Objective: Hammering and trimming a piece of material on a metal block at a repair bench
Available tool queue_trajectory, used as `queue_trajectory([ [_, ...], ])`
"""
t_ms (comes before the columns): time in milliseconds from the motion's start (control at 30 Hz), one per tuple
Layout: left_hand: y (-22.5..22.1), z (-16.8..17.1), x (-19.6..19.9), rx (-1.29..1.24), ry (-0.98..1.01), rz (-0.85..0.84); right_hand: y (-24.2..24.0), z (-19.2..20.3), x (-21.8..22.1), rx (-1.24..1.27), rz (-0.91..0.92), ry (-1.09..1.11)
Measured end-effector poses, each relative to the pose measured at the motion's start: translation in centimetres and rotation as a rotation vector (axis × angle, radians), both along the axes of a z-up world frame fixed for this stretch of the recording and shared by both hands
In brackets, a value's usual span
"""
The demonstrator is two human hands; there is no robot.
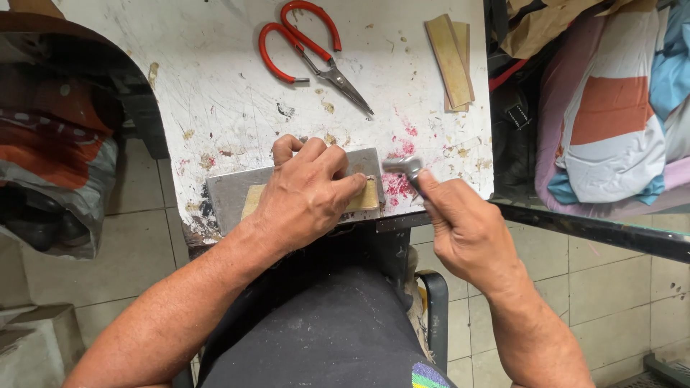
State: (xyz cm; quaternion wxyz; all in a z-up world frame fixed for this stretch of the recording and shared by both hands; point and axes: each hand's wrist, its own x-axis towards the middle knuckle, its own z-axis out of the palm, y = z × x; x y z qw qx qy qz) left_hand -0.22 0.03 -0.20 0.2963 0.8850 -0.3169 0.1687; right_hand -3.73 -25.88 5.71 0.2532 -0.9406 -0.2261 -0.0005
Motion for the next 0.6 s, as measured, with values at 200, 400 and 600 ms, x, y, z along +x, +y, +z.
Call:
queue_trajectory([
  [200,0.0,0.5,0.1,0.039,0.007,0.020,-0.1,-0.7,0.0,-0.024,0.010,-0.023],
  [400,0.0,0.2,-0.1,0.012,-0.020,0.005,0.7,-2.3,-1.2,0.009,-0.025,-0.043],
  [600,0.6,1.5,-0.1,0.005,0.099,-0.023,1.3,-0.8,-1.0,-0.138,0.005,-0.108],
])
